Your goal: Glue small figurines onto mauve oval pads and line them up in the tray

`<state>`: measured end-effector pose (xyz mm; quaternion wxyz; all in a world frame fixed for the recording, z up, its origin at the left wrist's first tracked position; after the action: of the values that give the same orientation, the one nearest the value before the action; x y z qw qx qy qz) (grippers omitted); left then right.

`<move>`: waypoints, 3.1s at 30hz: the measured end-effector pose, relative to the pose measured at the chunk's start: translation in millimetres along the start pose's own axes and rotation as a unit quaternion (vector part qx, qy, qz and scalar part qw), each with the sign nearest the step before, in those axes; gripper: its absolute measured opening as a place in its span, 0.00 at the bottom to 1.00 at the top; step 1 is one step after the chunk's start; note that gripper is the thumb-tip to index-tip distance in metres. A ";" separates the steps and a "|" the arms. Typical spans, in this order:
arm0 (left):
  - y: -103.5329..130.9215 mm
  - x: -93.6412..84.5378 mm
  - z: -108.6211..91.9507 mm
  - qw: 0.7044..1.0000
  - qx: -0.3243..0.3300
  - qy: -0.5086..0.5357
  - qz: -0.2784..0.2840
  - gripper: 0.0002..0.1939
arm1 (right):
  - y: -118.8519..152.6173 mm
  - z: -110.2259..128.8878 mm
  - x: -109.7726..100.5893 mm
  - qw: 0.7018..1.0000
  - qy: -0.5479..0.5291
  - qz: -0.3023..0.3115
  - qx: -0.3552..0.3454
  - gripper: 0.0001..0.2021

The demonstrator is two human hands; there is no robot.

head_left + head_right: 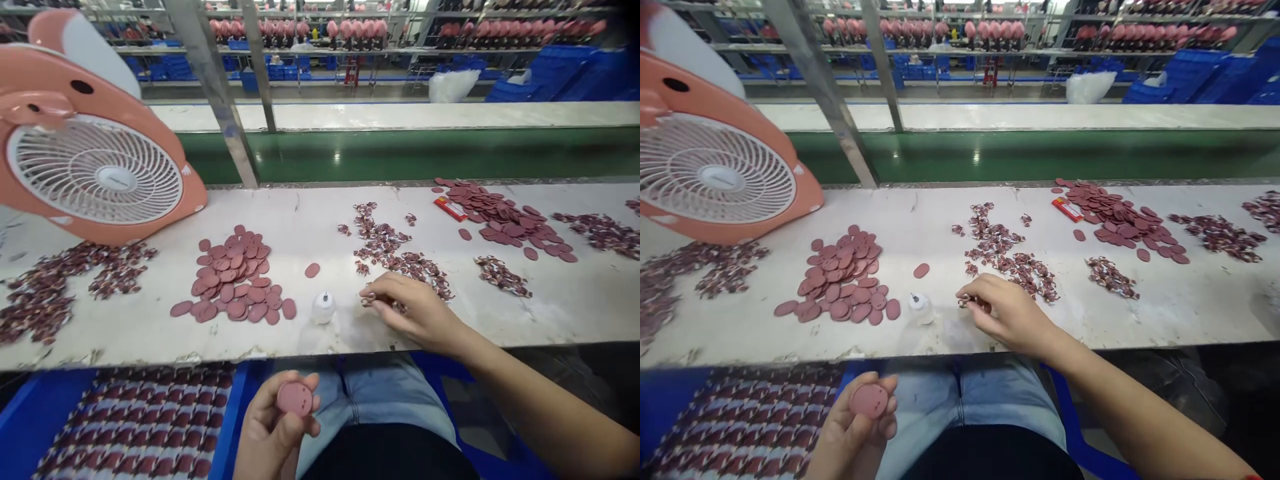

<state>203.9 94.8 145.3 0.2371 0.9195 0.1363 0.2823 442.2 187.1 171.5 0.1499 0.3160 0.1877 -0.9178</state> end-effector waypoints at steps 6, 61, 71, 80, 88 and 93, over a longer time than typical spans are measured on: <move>9.0 -0.5 5.0 0.990 -0.084 0.010 0.115 0.17 | 29.7 47.7 19.4 0.961 -0.267 0.021 0.061 0.07; 10.9 -12.7 20.5 0.951 -0.195 0.038 0.239 0.16 | 11.9 91.5 32.0 0.970 -0.092 0.190 -0.122 0.07; 12.7 -10.3 18.9 0.955 -0.181 0.052 0.228 0.14 | 12.8 91.9 36.3 0.970 -0.106 0.180 -0.122 0.05; 20.2 -3.9 12.2 0.954 -0.177 0.071 0.230 0.18 | 28.3 102.8 24.3 0.967 -0.113 0.194 -0.118 0.16; 21.0 -1.5 9.5 0.947 -0.191 0.080 0.246 0.18 | 32.6 104.7 24.4 0.968 -0.120 0.192 -0.105 0.15; 20.8 -2.4 10.3 0.947 -0.194 0.080 0.243 0.17 | 24.5 107.0 25.3 0.968 -0.125 0.186 -0.110 0.15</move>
<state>210.4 72.5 147.3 0.3233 0.8356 -0.1297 0.4247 376.7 114.5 227.3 0.3742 0.2102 0.2049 -0.8797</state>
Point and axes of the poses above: each hand's wrist, its own y-axis away from the middle knuckle, its own x-axis out of the palm, z = x × y, the point moved 2 cm from there along -y, towards the middle knuckle, and after that the axes turned 3 degrees about -y, right-handed, at the moved point
